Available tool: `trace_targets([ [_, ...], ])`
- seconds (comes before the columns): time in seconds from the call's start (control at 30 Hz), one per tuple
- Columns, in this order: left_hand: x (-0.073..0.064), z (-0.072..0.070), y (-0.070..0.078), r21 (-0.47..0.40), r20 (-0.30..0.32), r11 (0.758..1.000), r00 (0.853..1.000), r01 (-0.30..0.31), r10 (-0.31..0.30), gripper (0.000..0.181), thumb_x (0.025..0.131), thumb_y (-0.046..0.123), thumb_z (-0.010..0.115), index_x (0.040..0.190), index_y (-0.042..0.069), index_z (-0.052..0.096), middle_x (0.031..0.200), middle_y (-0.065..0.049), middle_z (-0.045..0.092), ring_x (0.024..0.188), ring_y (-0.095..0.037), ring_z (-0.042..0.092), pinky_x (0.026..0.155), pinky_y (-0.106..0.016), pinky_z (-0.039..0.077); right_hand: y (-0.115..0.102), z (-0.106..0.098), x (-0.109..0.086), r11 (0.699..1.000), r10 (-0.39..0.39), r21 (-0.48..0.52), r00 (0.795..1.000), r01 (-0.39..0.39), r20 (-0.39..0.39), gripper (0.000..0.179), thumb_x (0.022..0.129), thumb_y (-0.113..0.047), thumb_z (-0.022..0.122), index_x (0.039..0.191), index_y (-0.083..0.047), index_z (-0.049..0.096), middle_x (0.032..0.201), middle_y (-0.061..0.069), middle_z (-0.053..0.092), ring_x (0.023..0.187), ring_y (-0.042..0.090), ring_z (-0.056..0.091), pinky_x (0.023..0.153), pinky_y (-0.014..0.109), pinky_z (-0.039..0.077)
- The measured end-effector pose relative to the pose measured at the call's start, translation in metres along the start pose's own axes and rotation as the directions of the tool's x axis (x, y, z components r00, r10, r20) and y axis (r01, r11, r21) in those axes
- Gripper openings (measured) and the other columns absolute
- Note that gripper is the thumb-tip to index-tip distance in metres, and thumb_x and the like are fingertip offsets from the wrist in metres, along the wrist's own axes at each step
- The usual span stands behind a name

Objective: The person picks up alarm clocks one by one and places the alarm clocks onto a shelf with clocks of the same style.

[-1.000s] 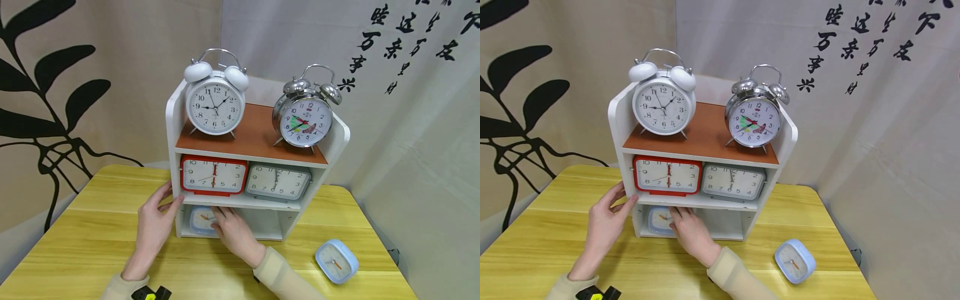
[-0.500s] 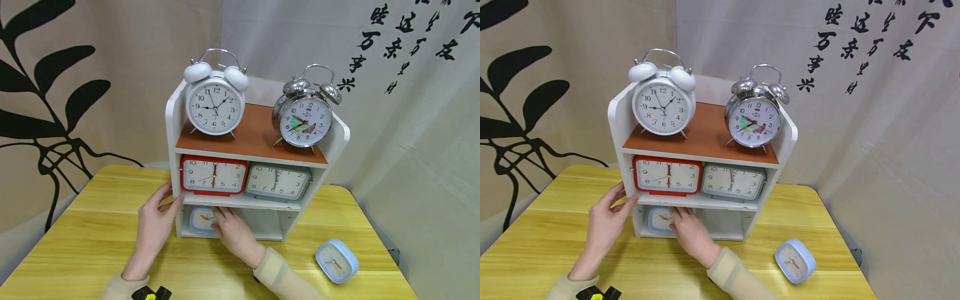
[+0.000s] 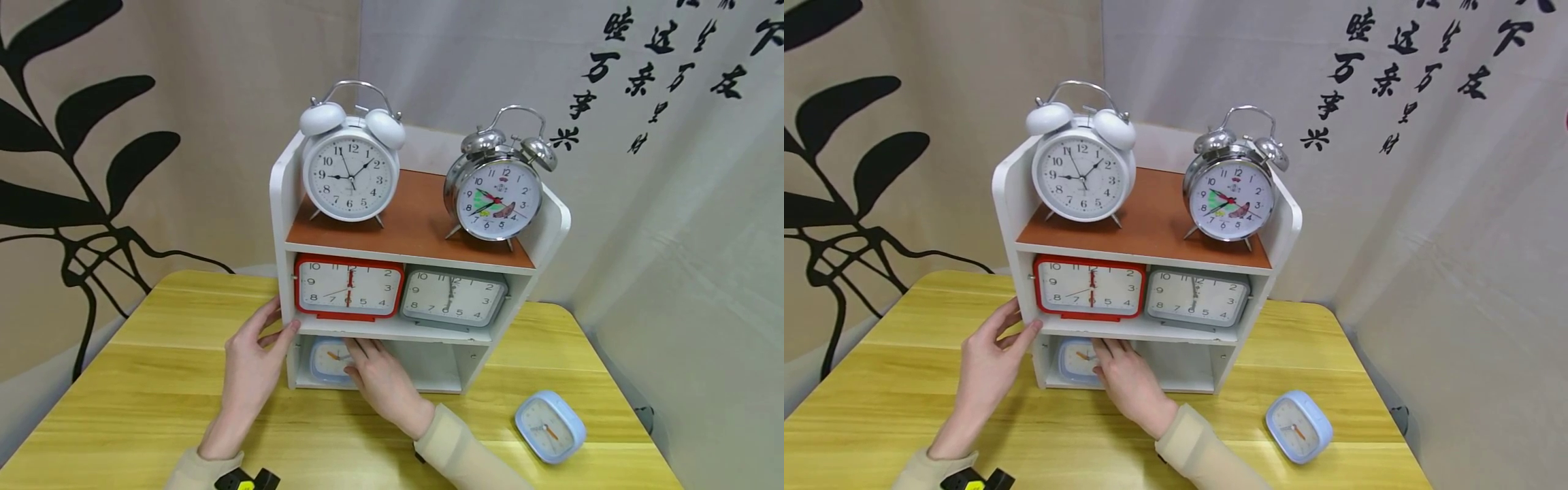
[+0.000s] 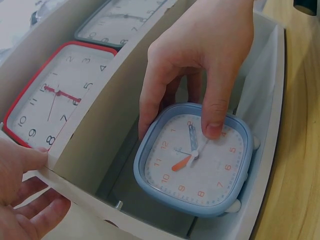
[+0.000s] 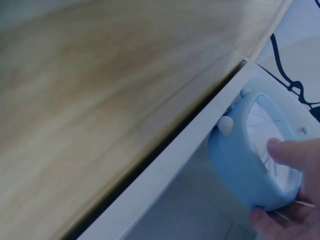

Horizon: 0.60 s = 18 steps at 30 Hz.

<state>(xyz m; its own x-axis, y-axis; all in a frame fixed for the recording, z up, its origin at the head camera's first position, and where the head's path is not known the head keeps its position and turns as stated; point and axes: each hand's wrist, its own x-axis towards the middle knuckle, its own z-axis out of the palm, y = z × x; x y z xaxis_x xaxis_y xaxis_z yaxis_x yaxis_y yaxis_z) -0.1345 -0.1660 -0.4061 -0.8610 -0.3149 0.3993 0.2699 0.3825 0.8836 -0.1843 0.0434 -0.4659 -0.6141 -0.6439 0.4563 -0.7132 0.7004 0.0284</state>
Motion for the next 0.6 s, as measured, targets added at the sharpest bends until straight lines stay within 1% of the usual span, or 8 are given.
trace_targets([
  [0.2, 0.0005, 0.0001, 0.0002, 0.004, 0.001, 1.000, 1.000, 0.011, -0.011, 0.048, 0.101, 0.009, 0.070, 0.147, 0.004, 0.059, 0.140, -0.024, 0.068, 0.120, -0.038, 0.071, 0.084, 0.003, 0.052, -0.0004, -0.0002, 0.0001, 1.000, 0.000, -0.015, 1.000, 0.000, 0.001, 0.059, 0.098, -0.025, 0.076, 0.149, -0.004, 0.057, 0.149, 0.012, 0.064, 0.135, 0.025, 0.064, 0.113, 0.036, 0.058],
  [0.43, 0.0011, 0.0008, 0.0001, 0.004, -0.006, 1.000, 1.000, 0.000, 0.000, 0.047, 0.100, 0.007, 0.071, 0.146, 0.003, 0.060, 0.139, -0.024, 0.069, 0.122, -0.037, 0.070, 0.083, 0.002, 0.053, -0.0001, 0.0017, -0.0004, 1.000, 0.009, -0.020, 1.000, -0.009, 0.004, 0.060, 0.098, -0.025, 0.076, 0.150, -0.005, 0.056, 0.150, 0.011, 0.063, 0.137, 0.024, 0.063, 0.116, 0.036, 0.056],
  [0.6, 0.0006, 0.0008, 0.0003, 0.004, -0.010, 1.000, 1.000, 0.005, -0.005, 0.047, 0.100, 0.006, 0.071, 0.146, 0.003, 0.060, 0.138, -0.024, 0.069, 0.121, -0.036, 0.070, 0.083, 0.002, 0.053, -0.0003, 0.0011, -0.0001, 1.000, 0.010, -0.013, 1.000, -0.010, 0.006, 0.059, 0.098, -0.025, 0.076, 0.150, -0.005, 0.056, 0.149, 0.011, 0.064, 0.136, 0.025, 0.064, 0.114, 0.035, 0.057],
])
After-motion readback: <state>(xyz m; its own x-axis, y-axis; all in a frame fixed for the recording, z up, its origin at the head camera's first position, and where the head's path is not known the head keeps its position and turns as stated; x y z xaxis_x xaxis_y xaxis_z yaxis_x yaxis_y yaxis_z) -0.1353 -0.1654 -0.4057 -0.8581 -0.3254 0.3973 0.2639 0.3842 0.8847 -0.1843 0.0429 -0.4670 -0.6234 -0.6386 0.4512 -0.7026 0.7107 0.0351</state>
